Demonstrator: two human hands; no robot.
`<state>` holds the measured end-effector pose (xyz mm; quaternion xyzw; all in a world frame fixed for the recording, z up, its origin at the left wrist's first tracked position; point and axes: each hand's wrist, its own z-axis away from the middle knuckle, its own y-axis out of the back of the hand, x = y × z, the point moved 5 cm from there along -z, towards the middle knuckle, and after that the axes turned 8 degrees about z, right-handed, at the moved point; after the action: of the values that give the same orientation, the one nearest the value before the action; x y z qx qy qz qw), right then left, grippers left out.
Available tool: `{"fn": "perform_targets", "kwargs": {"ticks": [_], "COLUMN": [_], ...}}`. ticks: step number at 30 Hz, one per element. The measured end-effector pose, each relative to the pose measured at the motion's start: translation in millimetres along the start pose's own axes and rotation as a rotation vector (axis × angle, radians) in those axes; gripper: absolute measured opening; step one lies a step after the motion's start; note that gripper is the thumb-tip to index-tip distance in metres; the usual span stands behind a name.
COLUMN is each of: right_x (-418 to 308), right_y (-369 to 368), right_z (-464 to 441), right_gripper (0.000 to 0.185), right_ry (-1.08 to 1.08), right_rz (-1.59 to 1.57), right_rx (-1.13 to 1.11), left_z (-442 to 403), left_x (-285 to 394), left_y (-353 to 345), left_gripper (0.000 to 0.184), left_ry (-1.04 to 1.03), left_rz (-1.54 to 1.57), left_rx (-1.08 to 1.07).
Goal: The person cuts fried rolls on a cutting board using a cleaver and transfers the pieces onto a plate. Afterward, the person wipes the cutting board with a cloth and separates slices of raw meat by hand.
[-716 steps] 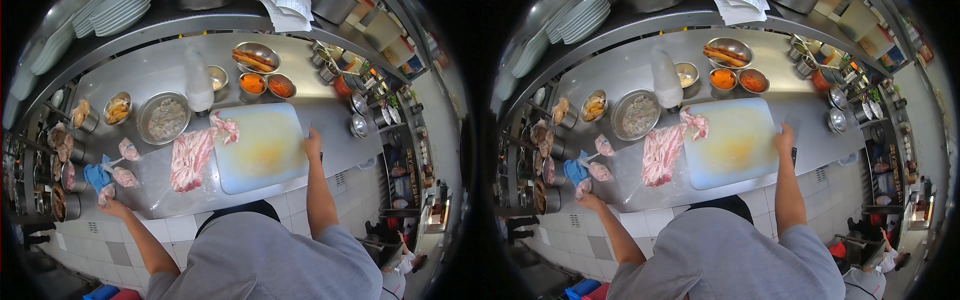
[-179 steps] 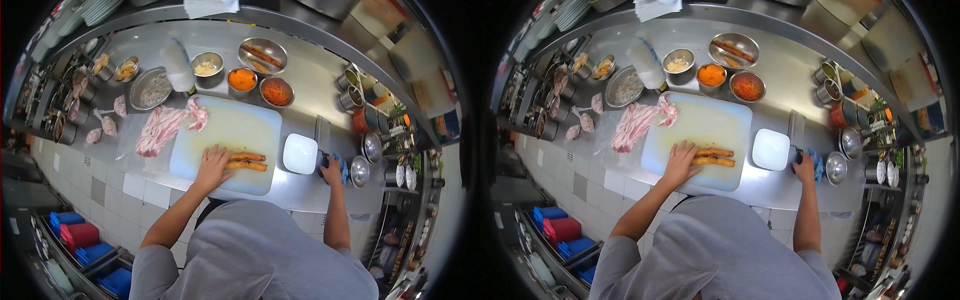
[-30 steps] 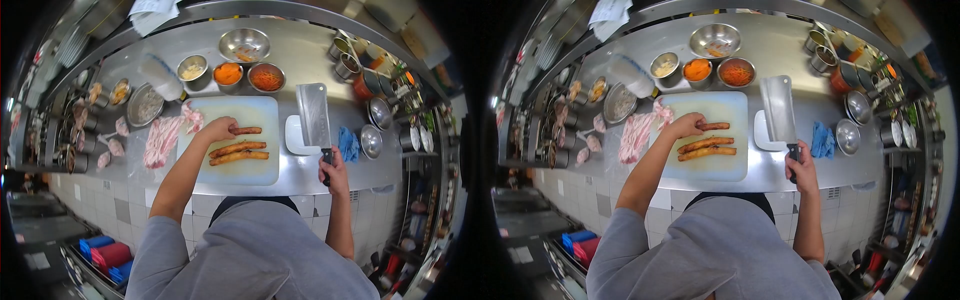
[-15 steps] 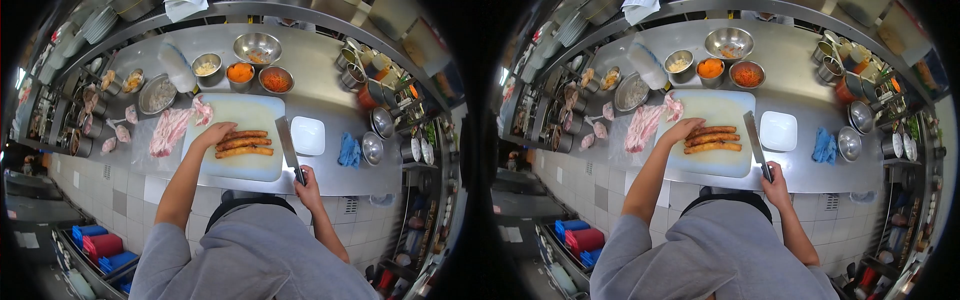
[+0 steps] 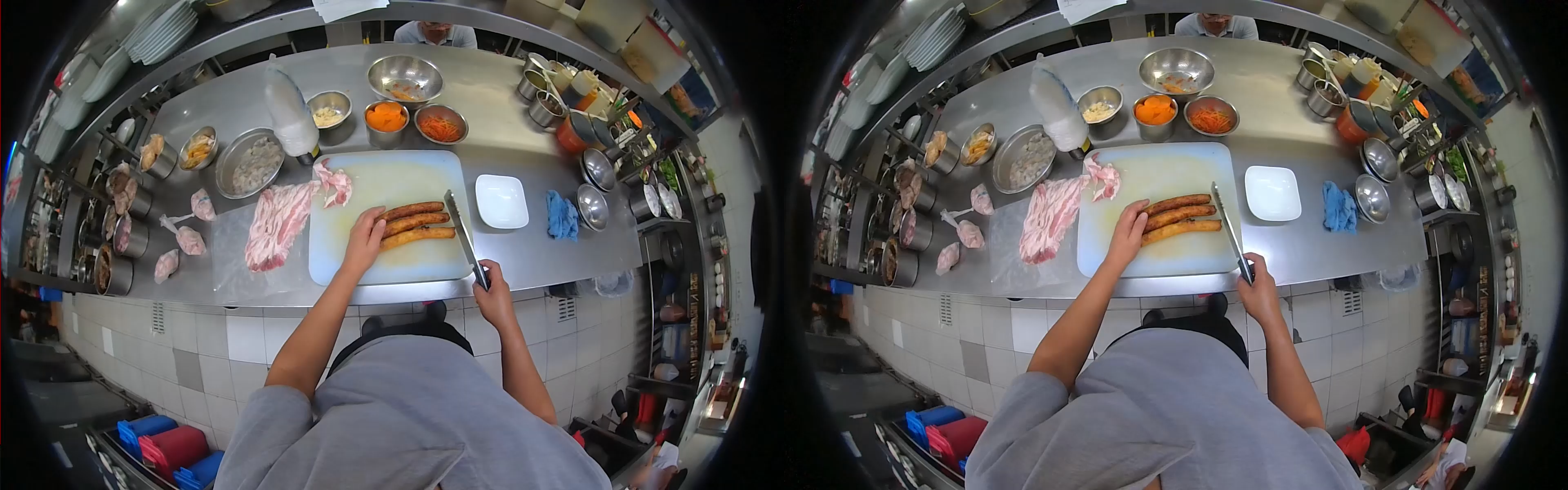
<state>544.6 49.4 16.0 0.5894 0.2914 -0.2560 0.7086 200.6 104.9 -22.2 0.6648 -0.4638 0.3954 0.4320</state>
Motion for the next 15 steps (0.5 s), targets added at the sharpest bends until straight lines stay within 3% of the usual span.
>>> {"fn": "perform_targets", "kwargs": {"ticks": [3,9,11,15], "right_x": [5,3,1,-4], "right_y": [-4,-11,-10,-3], "right_z": [9,34,31,25], "right_gripper": [0.047,0.04,0.037,0.037], "right_ry": [-0.089,-0.128,-0.136,-0.17], "right_rz": [-0.134,-0.429,-0.466,-0.397], "right_rx": [0.059,0.057,0.034,-0.08], "left_z": [-4,-11,-8,-7], "left_x": [1,24,32,36], "left_y": [10,16,3,-21], "left_gripper": [0.037,0.066,0.079,0.069], "left_ry": [0.026,-0.032,-0.065,-0.094], "left_rz": [0.056,-0.209,-0.445,-0.512], "left_rx": [-0.031,-0.201,-0.301,-0.312]}}
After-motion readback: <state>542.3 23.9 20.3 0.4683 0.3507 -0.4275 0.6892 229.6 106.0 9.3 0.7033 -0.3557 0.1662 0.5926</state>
